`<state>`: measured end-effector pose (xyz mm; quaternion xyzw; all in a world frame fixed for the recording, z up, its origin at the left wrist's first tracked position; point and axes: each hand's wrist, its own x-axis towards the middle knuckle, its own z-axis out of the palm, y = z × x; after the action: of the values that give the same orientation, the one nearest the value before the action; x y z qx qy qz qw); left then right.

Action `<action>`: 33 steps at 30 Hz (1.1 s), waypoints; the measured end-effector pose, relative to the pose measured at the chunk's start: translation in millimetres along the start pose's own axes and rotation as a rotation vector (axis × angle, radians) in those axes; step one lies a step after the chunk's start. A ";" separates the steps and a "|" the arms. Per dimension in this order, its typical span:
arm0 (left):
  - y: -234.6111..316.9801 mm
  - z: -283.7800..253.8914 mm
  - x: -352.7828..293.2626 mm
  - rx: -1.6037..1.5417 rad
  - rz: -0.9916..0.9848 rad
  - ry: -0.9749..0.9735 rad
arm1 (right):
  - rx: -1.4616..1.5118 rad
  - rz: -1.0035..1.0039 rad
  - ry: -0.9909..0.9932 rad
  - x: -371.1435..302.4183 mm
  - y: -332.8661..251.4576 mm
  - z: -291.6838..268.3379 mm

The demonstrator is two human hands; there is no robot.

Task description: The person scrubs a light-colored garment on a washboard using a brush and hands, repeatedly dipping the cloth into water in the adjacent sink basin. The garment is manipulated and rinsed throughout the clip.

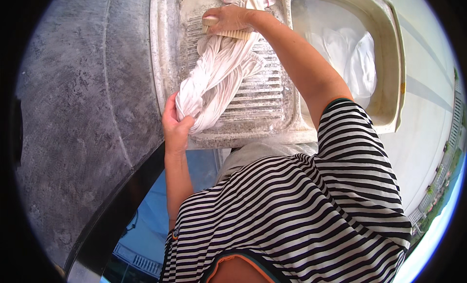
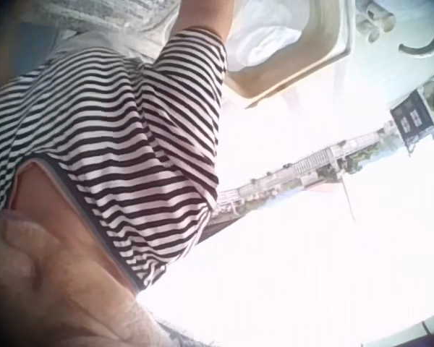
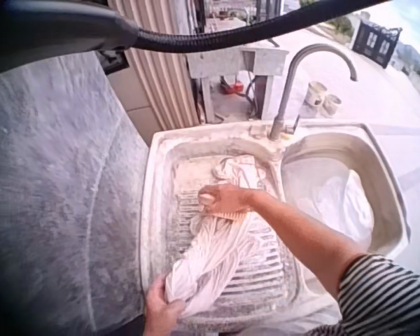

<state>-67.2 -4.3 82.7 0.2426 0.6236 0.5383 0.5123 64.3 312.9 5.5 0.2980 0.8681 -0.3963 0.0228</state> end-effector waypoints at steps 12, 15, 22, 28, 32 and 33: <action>-16.5 23.1 1.1 0.550 -0.035 -0.150 | 0.011 0.113 0.909 -91.4 41.5 -84.4; -38.0 40.2 -2.2 0.984 0.307 -0.190 | -0.147 0.219 0.730 -124.6 7.9 -50.5; -45.2 49.5 -2.1 1.214 0.504 -0.349 | -0.294 -0.138 0.602 -141.1 -41.9 108.4; -48.0 58.7 3.0 1.146 0.535 -0.384 | -0.276 0.402 0.544 -40.7 31.2 -11.1; -56.5 48.0 -0.5 1.077 0.561 -0.322 | -0.227 0.194 0.466 -85.7 -52.3 21.3; -58.6 46.5 -1.3 1.055 0.573 -0.324 | -0.216 0.077 0.455 -113.9 -76.4 42.6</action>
<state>-10.3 -3.4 34.0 0.6994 0.6300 0.2301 0.2468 108.6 187.3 59.3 0.4081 0.8763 -0.2227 -0.1264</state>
